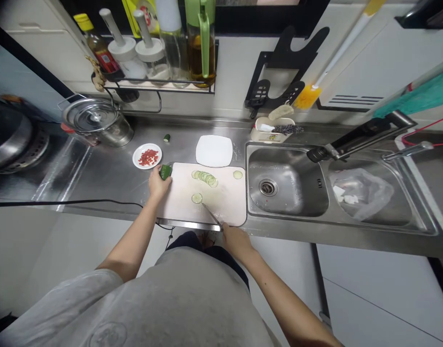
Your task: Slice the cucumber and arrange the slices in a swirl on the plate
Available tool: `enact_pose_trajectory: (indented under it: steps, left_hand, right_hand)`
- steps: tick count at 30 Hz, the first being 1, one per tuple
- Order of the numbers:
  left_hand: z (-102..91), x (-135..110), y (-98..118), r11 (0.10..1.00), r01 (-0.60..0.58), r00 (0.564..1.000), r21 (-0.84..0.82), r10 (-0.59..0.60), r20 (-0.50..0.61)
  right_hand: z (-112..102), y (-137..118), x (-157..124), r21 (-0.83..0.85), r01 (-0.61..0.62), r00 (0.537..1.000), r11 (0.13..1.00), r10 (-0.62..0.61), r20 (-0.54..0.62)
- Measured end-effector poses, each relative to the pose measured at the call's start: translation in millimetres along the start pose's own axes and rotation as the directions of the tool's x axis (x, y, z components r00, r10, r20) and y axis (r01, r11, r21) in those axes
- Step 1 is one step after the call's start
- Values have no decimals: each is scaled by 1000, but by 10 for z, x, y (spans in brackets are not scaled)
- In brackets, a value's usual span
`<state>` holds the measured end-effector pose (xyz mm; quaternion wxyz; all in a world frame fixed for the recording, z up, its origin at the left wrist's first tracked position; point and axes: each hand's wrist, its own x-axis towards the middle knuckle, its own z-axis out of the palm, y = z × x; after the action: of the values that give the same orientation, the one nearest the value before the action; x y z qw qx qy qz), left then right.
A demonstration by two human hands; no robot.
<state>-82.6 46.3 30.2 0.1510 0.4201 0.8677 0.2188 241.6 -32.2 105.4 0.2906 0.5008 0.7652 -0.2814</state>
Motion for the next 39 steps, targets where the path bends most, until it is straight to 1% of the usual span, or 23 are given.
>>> enact_pose_trajectory:
  steps: [2, 4, 6, 7, 8, 9, 10, 11, 13, 15, 17, 19, 23, 26, 30, 34, 36, 39]
  left_hand:
    - [-18, -43, -7, 1000, 5, 1000, 20, -5, -4]
    - [-52, -143, 23, 997, 3, 999, 75, 1, -54]
    - [-72, -295, 94, 988, -46, 991, 148, 64, -120]
    - [-67, -387, 141, 979, -109, 986, 173, 129, -109]
    - [-46, -484, 192, 964, -191, 978, 186, 202, -44]
    - [-11, -582, 242, 941, -284, 959, 185, 278, 60]
    - [37, -676, 290, 915, -368, 923, 168, 338, 182]
    - [95, -762, 333, 900, -408, 894, 151, 361, 264]
    - [217, -894, 395, 897, -422, 868, 134, 356, 347]
    - [314, -961, 428, 902, -418, 858, 111, 351, 375]
    - [363, -969, 435, 913, -401, 857, 72, 346, 382]
    - [367, -935, 422, 936, -353, 856, 15, 316, 409]
    - [308, -828, 346, 977, -192, 846, -96, 214, 488]
    - [235, -756, 257, 986, -142, 860, -84, 165, 482]
    - [100, -660, 128, 987, -159, 872, 31, 126, 474]
    - [-12, -549, 15, 966, -199, 892, 164, 110, 438]
    - [-38, -512, -32, 954, -227, 899, 196, 128, 420]
    - [-51, -519, -88, 932, -287, 910, 220, 193, 367]
  right_hand:
    - [8, 19, -12, 4, 5, 1000, 1000, -5, -16]
    - [15, 54, -27, 13, 2, 999, 1000, -1, -47]
    - [23, 103, -39, 30, -20, 998, 999, 22, -67]
    - [28, 131, -41, 40, -35, 997, 999, 38, -72]
    - [35, 159, -41, 51, -51, 995, 997, 55, -77]
    - [44, 185, -39, 61, -65, 994, 996, 70, -85]
    - [55, 208, -35, 69, -74, 992, 995, 81, -97]
    - [66, 226, -30, 75, -82, 990, 994, 90, -110]
    - [89, 246, -19, 81, -87, 987, 993, 97, -127]
    - [108, 250, -12, 86, -86, 988, 993, 96, -122]
    - [122, 248, -10, 99, -81, 989, 992, 92, -111]
    - [136, 250, -11, 113, -84, 990, 990, 96, -104]
    - [162, 270, -9, 124, -92, 989, 988, 106, -106]
    - [163, 278, 1, 121, -96, 987, 988, 110, -114]
    - [128, 259, 24, 137, -81, 988, 987, 98, -123]
    - [100, 240, 59, 149, -63, 989, 987, 81, -121]
    - [99, 243, 80, 144, -55, 990, 988, 72, -120]
    - [103, 259, 106, 134, -49, 990, 990, 66, -122]
